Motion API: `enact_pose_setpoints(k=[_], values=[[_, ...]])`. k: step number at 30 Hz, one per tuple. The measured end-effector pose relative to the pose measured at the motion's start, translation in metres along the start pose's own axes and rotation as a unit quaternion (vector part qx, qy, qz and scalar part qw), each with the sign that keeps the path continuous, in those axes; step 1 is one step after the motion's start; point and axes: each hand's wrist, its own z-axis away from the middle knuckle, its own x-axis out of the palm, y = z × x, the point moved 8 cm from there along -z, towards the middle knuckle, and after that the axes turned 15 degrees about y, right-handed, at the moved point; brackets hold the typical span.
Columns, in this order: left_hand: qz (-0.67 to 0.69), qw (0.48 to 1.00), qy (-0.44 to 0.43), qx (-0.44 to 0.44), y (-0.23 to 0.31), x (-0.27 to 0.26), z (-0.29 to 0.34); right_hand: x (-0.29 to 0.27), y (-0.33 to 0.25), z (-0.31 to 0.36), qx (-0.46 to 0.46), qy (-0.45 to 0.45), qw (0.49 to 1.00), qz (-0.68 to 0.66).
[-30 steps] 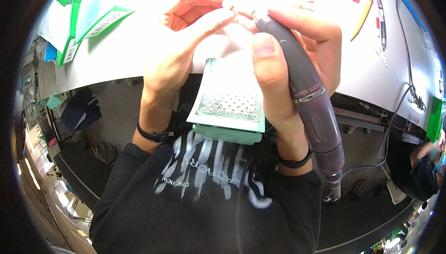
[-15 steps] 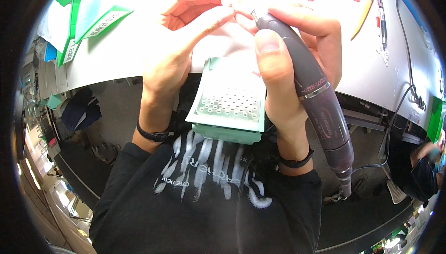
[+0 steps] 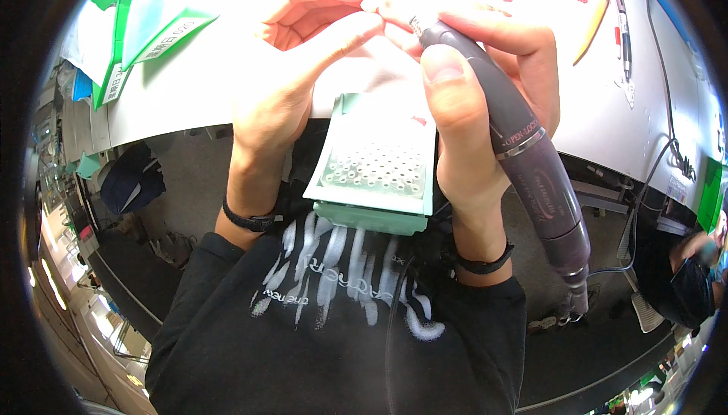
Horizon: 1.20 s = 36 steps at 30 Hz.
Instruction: Using a hand-held rotary tool to polish and refine dental molds or dentures.
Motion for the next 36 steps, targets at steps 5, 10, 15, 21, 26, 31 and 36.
enact_pose_setpoints(k=[5, 10, 15, 21, 26, 31, 36], values=[[0.046, 0.999, 0.006, -0.013, -0.003, -0.001, 0.0, -0.002, 0.003, 0.001, 0.023, -0.022, 0.999, 0.006], [0.052, 0.999, -0.006, -0.015, 0.0, 0.001, 0.0, 0.004, -0.002, 0.002, 0.022, -0.016, 1.0, 0.01], [0.061, 0.998, 0.011, -0.031, -0.006, -0.002, 0.0, 0.001, 0.002, 0.001, 0.038, 0.0, 0.999, -0.011], [0.065, 0.997, 0.02, -0.044, -0.006, -0.002, 0.003, 0.004, -0.001, 0.001, 0.04, -0.058, 0.996, 0.048], [0.059, 0.997, 0.007, -0.041, -0.004, 0.0, 0.003, 0.004, -0.001, 0.002, 0.045, -0.069, 0.995, 0.051], [0.047, 0.998, -0.011, -0.048, -0.003, 0.001, 0.002, 0.008, -0.004, 0.002, 0.02, -0.087, 0.994, 0.057], [0.058, 0.998, 0.007, -0.023, -0.003, -0.001, 0.002, 0.002, 0.001, 0.0, 0.025, -0.013, 1.0, -0.005]])
